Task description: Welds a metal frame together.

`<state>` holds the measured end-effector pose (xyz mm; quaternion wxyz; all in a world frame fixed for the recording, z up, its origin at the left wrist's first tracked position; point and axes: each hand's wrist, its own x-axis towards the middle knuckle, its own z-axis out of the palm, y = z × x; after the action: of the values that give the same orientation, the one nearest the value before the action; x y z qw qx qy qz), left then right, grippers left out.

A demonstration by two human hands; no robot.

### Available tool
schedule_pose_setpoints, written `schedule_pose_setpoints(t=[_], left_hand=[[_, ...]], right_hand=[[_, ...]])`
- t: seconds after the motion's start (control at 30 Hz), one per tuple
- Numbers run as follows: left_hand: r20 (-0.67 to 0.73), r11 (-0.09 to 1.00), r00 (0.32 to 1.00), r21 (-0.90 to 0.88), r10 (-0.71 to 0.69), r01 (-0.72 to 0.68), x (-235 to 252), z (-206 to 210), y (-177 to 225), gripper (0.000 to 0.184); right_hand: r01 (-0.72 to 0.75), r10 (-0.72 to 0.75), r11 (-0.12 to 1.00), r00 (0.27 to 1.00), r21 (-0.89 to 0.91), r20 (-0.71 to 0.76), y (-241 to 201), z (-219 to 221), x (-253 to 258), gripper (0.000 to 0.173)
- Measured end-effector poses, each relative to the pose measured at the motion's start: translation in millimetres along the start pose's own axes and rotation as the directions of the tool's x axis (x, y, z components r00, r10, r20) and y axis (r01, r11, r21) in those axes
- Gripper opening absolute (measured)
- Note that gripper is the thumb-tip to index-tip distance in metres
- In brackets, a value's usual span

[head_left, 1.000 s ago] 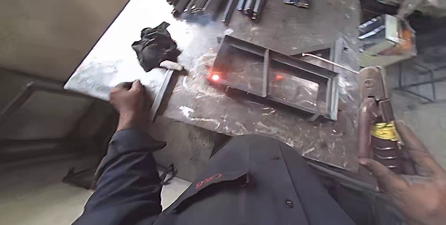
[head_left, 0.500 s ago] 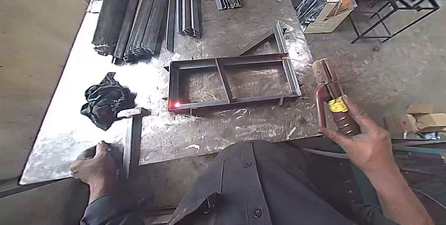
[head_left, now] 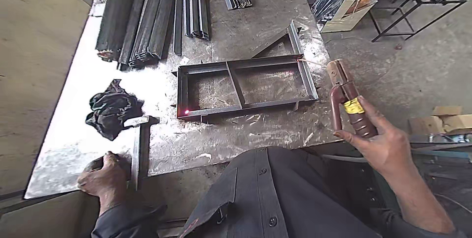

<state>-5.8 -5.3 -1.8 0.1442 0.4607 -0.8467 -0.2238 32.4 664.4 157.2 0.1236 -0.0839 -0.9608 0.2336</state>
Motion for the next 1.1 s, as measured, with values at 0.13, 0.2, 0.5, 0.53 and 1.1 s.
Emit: schedule_pose_setpoints(t=[0.13,0.2,0.5,0.53,1.1], left_hand=[[0.012,1.0,1.0,0.021,-0.012,0.012,-2,-1,3,0.053],[0.01,1.0,1.0,0.021,-0.007,0.007,-3,-2,4,0.053],[0.011,1.0,1.0,-0.014,0.004,-0.004,-6,-2,8,0.051],[0.01,1.0,1.0,-0.008,-0.001,0.001,-7,-3,9,0.051],[-0.008,1.0,1.0,0.023,0.004,-0.003,-4,-1,6,0.05]], right_hand=[[-0.002,0.002,1.0,1.0,0.012,0.006,2,3,2,0.104],[0.016,-0.016,1.0,1.0,0.013,0.0,1,3,2,0.104],[-0.01,0.01,1.0,1.0,0.015,0.015,2,2,2,0.104],[-0.014,0.014,1.0,1.0,0.008,0.014,2,3,2,0.105],[0.023,-0.02,0.998,0.999,-0.056,0.047,-2,3,3,0.104]])
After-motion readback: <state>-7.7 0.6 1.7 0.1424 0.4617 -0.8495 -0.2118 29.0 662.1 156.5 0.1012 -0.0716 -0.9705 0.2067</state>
